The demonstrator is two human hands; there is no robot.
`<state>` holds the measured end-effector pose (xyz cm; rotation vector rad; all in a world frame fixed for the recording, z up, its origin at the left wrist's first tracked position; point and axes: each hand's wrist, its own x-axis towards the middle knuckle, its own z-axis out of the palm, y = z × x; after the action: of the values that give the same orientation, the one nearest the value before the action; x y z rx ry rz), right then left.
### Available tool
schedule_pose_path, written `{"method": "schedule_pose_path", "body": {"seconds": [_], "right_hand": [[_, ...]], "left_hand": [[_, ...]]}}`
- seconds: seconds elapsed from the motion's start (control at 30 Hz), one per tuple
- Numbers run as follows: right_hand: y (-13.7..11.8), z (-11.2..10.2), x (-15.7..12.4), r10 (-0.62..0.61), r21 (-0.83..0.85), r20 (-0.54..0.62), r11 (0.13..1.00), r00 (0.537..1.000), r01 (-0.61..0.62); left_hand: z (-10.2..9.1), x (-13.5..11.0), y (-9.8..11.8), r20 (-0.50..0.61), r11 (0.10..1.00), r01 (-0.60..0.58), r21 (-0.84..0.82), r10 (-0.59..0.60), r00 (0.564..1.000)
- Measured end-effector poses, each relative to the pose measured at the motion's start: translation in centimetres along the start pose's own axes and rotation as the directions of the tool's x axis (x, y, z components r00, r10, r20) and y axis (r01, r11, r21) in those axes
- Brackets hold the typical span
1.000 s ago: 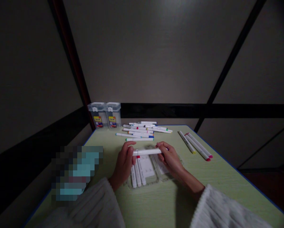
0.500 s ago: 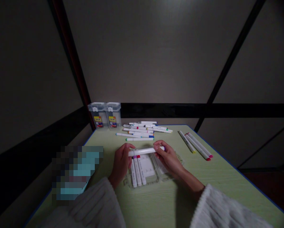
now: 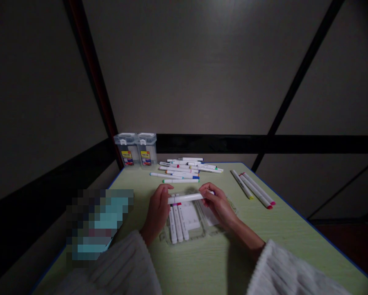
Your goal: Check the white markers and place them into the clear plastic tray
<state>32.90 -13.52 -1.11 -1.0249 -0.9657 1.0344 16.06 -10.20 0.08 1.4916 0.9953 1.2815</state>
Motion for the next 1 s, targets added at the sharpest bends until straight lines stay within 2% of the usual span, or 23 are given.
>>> {"method": "schedule_pose_path", "body": {"seconds": [0.2,0.53,1.0], "right_hand": [[0.1,0.0,0.0,0.048,-0.062,-0.02,0.997,0.999,-0.049],[0.8,-0.4,0.3,-0.001,-0.072,-0.022,0.997,1.0,-0.001],[0.7,-0.3,0.3,-0.017,-0.048,-0.036,0.999,0.999,0.015]], "left_hand": [[-0.1,0.0,-0.4,0.018,1.0,0.015,0.009,-0.015,1.0],[-0.4,-0.4,-1.0,0.051,0.99,-0.091,0.103,0.086,0.995],[-0.3,-0.8,-0.9,0.065,0.989,-0.093,0.115,0.086,0.994]]}}
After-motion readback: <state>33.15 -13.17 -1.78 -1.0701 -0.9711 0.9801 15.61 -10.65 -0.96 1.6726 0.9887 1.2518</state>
